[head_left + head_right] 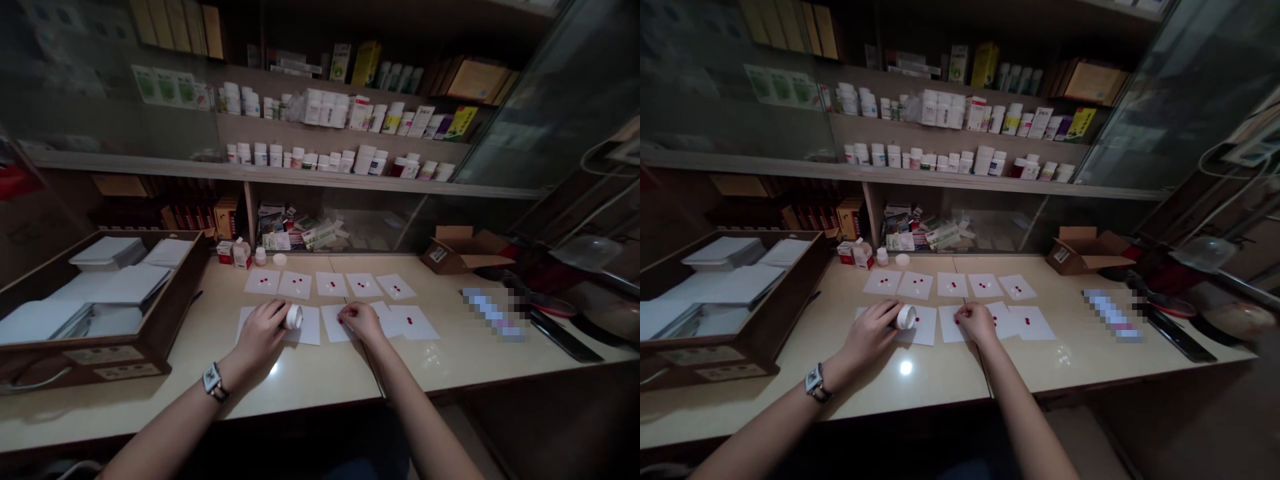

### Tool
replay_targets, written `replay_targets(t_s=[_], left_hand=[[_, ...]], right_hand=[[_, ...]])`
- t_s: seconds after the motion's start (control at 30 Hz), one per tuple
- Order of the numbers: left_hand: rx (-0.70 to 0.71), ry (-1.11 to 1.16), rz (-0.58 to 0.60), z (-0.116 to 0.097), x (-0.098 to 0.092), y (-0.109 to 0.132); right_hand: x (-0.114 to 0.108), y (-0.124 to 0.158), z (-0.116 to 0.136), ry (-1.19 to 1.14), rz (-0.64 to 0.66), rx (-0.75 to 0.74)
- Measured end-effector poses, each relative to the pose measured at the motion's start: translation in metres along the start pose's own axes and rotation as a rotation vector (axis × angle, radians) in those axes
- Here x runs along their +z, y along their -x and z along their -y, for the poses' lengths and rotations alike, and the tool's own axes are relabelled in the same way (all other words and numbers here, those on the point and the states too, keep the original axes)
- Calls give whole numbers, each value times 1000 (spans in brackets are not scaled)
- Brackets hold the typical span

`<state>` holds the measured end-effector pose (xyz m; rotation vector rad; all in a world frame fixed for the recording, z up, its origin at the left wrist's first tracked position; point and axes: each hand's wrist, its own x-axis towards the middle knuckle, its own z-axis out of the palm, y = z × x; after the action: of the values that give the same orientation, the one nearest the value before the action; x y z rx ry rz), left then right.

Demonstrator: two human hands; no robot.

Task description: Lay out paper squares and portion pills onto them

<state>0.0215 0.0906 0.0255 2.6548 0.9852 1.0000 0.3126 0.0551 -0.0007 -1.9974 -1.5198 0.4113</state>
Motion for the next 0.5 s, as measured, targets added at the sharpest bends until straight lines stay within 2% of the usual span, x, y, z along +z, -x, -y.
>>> replay_targets(t_s=[0.23,0.5], left_hand=[[-15,-33,6,1,-1,0],[-6,-26,32,4,1,2]], right_hand=[[2,1,13,89,39,-16],[-17,2,-1,-83,-132,-21]])
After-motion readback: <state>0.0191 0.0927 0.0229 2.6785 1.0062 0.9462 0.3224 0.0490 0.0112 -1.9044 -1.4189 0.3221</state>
